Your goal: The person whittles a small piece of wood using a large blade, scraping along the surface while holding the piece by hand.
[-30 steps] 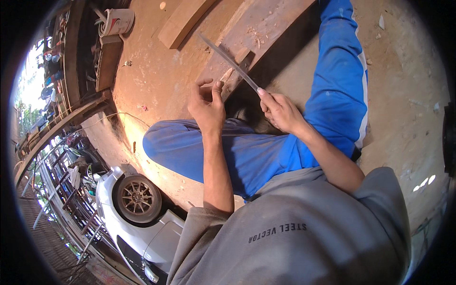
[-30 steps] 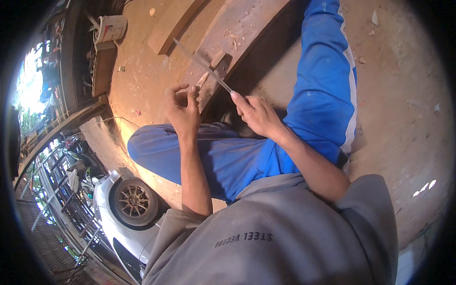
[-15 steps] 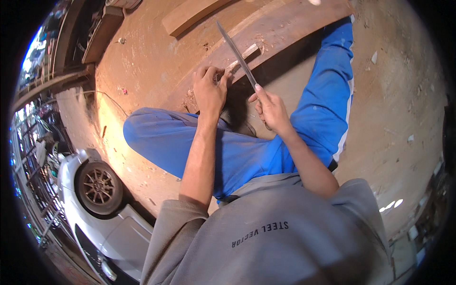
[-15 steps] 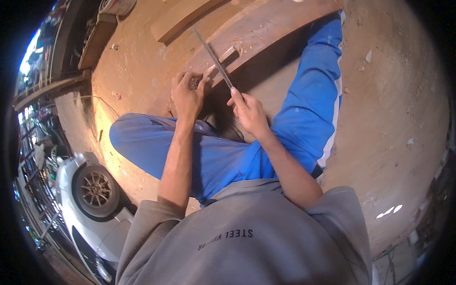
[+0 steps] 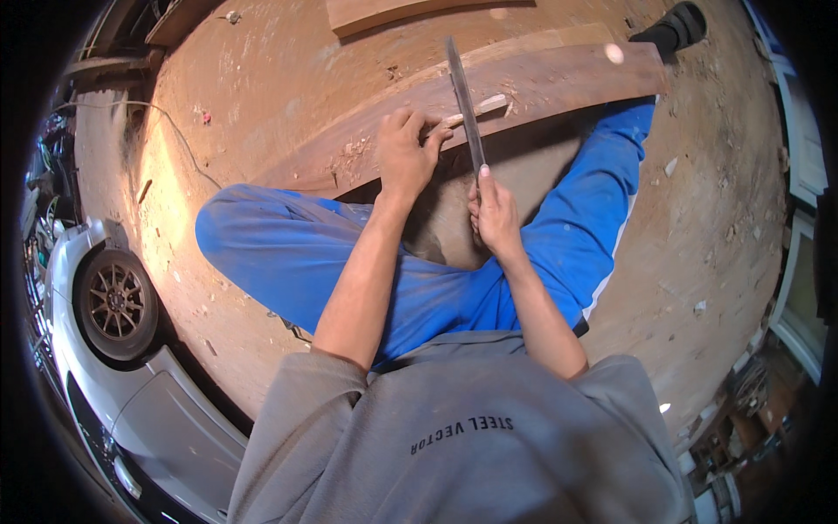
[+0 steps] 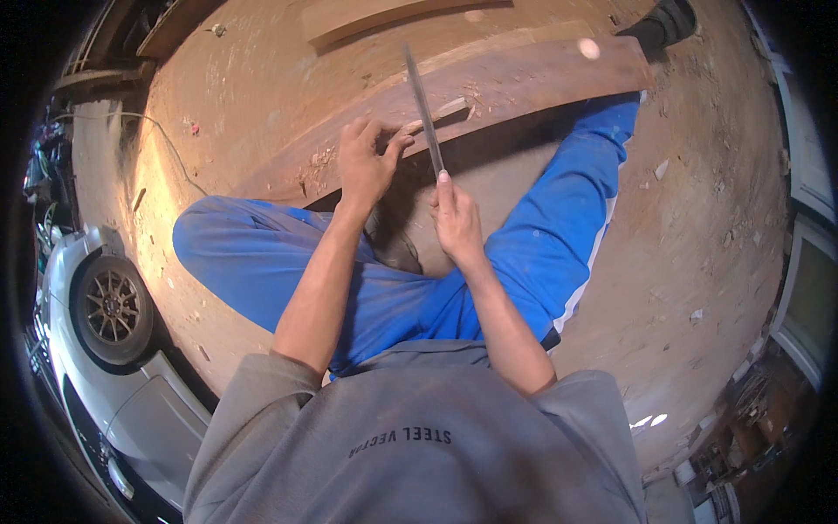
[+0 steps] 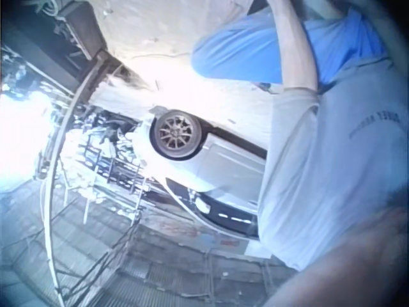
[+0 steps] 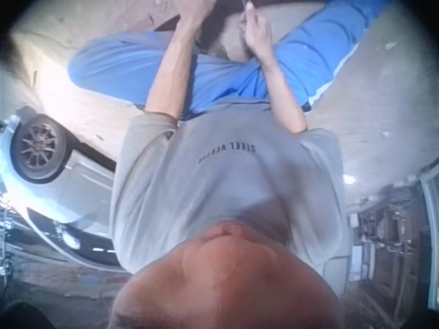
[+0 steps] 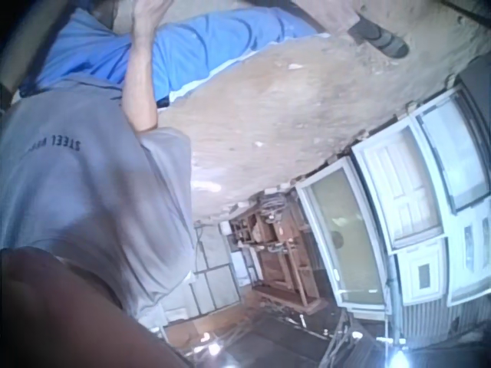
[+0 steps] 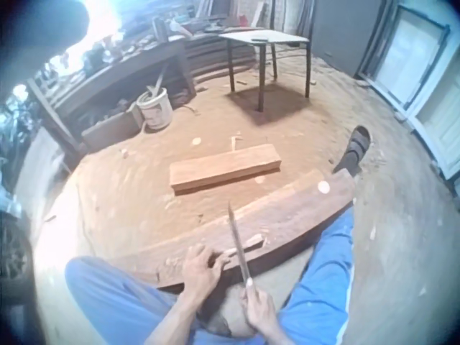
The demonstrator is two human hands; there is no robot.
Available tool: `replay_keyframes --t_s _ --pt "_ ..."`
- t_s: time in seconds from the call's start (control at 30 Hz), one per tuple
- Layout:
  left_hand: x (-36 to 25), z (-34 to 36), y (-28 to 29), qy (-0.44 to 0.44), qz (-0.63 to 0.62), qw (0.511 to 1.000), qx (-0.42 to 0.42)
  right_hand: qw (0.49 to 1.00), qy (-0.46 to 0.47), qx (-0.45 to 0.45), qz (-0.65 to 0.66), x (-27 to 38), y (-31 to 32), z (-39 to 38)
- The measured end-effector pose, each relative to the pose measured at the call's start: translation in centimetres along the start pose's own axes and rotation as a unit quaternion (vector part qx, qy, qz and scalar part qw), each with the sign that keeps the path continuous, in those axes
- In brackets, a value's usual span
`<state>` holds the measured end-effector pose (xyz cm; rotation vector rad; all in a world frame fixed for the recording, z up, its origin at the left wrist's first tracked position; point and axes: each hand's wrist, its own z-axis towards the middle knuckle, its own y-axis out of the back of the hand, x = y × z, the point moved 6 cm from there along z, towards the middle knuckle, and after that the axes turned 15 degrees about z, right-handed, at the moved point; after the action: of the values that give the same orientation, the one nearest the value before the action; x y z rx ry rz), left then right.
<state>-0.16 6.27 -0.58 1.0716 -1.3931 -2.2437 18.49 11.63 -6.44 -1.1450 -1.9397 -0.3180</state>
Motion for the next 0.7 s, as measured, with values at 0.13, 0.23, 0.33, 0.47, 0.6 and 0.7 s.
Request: replay_keyframes --t_s 0.13,0.23,0.33,0.47,0.6,0.7 --pt "0.5 -0.7 -0.3 -0.005 -0.006 0.999 -0.039 0.998 0.001 0.003 0.056 1.5 -0.5 -1.2" --pt "1.1 -0.9 -0.6 -0.003 -0.018 0.998 -0.053 0.992 0.036 0.003 0.122 3.5 -0.5 -1.6" --pt "1.1 -0.9 -0.7 -0.002 -0.032 0.998 -0.063 0.989 0.053 -0.010 0.137 3.4 0.1 -0.9" --pt "1.2 -0.8 -1.0 -0.001 -0.024 0.998 -0.063 0.998 0.008 -0.019 0.054 2.4 0.1 -0.2" --pt "1.6 -1.2 -0.9 0.013 -0.028 0.998 -0.054 0.989 0.065 -0.032 0.130 5.2 -0.5 -1.1" --pt "1.6 -1.1 -0.9 0.007 -0.026 0.998 -0.060 0.984 0.152 -0.024 0.095 6.2 -0.3 -1.0"
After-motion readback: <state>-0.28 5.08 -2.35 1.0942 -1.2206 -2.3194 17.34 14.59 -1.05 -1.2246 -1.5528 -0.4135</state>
